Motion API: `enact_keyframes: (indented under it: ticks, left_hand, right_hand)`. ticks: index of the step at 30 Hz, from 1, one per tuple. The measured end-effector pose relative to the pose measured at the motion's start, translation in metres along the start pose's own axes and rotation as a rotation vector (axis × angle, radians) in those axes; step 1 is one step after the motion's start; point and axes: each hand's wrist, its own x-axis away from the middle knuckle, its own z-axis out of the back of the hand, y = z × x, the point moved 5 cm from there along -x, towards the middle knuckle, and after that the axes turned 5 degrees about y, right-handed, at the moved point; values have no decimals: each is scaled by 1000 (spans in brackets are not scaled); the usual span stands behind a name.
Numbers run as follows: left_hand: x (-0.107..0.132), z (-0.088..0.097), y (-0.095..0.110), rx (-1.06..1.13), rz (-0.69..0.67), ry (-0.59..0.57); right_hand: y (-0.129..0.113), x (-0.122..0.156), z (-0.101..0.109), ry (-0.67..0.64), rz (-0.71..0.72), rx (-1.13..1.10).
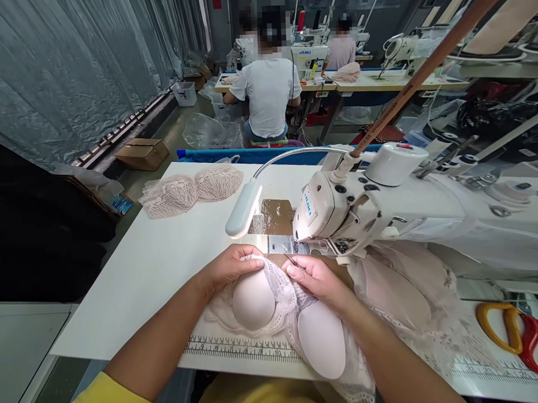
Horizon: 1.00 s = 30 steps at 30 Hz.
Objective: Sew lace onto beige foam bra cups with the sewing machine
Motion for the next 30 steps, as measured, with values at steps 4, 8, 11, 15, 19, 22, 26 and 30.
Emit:
enact_keyframes:
  ticks: [4, 8, 11, 15, 19, 22, 26, 30]
  left_hand:
    - [1, -1, 2, 31, 4, -18]
    - [1, -4, 6, -21, -10, -13]
    - [1, -8, 5, -42, 17, -38]
    - [0, -10, 1, -68, 70, -39]
    - [0, -10, -2, -65, 78, -42]
    - [1, -12, -1, -50, 55, -77]
    - [1, -14, -1, -40, 39, -100]
    - [1, -16, -3, -35, 46, -111]
  right_hand:
    - [0, 0, -4, -5, -16, 23]
    - [-3, 3, -6, 6, -34, 4]
    - [-7, 4, -6, 19, -53, -2]
    - [-9, 3, -5, 26, -36, 22]
    - [1, 2, -4, 51, 27, 16]
    - [6, 2, -4, 42, 55, -13]
    - [2, 4, -8, -28, 87, 3]
    - [-3, 5, -12, -21, 90, 25]
